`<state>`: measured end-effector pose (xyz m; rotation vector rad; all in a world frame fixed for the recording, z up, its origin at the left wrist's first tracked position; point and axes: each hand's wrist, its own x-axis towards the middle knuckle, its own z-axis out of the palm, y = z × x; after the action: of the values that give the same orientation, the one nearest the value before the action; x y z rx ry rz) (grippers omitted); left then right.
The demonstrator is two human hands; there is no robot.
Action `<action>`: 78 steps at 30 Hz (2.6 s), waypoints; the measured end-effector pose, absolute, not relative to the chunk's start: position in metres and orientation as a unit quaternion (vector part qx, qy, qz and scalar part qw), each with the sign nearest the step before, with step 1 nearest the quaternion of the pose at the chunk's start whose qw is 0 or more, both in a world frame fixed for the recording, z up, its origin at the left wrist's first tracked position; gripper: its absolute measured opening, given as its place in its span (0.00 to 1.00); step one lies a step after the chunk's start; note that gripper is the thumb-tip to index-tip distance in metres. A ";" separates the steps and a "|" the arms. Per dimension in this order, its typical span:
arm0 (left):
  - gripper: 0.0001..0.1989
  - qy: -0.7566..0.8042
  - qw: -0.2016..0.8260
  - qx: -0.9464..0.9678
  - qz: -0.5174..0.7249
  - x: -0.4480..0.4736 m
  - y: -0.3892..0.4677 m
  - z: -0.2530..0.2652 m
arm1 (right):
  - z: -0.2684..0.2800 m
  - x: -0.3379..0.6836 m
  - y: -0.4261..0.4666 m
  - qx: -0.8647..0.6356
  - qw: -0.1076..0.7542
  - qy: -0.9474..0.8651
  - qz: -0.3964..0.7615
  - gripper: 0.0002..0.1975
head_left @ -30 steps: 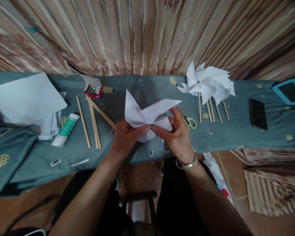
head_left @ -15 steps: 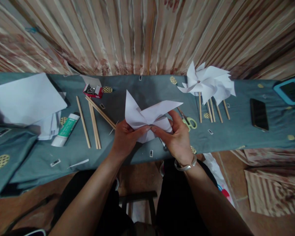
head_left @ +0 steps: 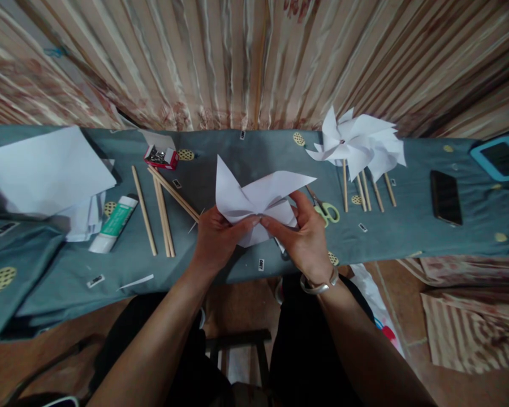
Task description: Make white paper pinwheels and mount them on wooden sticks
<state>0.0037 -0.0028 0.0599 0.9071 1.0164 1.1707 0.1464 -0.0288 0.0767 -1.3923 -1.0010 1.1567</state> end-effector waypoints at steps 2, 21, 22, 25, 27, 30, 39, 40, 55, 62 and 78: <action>0.14 0.449 0.619 0.399 0.506 0.003 -0.003 0.060 | 0.077 0.147 -0.029 -0.580 0.507 -0.417 0.482 0.26; 0.15 0.439 0.640 0.380 0.504 0.000 -0.004 0.063 | 0.080 0.145 -0.030 -0.554 0.512 -0.411 0.512 0.24; 0.14 0.441 0.640 0.379 0.502 0.000 -0.004 0.063 | 0.080 0.145 -0.030 -0.553 0.512 -0.412 0.512 0.24; 0.14 0.442 0.638 0.380 0.503 0.000 -0.004 0.063 | 0.079 0.145 -0.030 -0.550 0.514 -0.412 0.513 0.25; 0.13 0.443 0.637 0.381 0.503 0.000 -0.004 0.063 | 0.078 0.146 -0.030 -0.551 0.511 -0.416 0.513 0.25; 0.14 0.445 0.637 0.382 0.501 0.000 -0.004 0.062 | 0.078 0.146 -0.030 -0.551 0.505 -0.423 0.512 0.24; 0.13 0.433 0.639 0.386 0.505 0.000 -0.003 0.064 | 0.079 0.146 -0.029 -0.546 0.515 -0.411 0.518 0.21; 0.13 0.435 0.638 0.386 0.504 0.000 -0.003 0.064 | 0.078 0.146 -0.029 -0.546 0.514 -0.411 0.518 0.21; 0.16 0.437 0.640 0.382 0.503 0.000 -0.004 0.061 | 0.076 0.143 -0.028 -0.543 0.519 -0.417 0.511 0.17; 0.16 0.460 0.643 0.365 0.492 -0.001 -0.005 0.060 | 0.074 0.143 -0.027 -0.564 0.518 -0.397 0.505 0.18; 0.13 0.440 0.668 0.339 0.495 0.002 -0.005 0.057 | 0.073 0.145 -0.027 -0.562 0.513 -0.398 0.512 0.20</action>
<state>0.0016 -0.0048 0.0566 0.7656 0.9929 1.1165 0.1449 -0.0267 0.0726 -1.3510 -0.9581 1.2323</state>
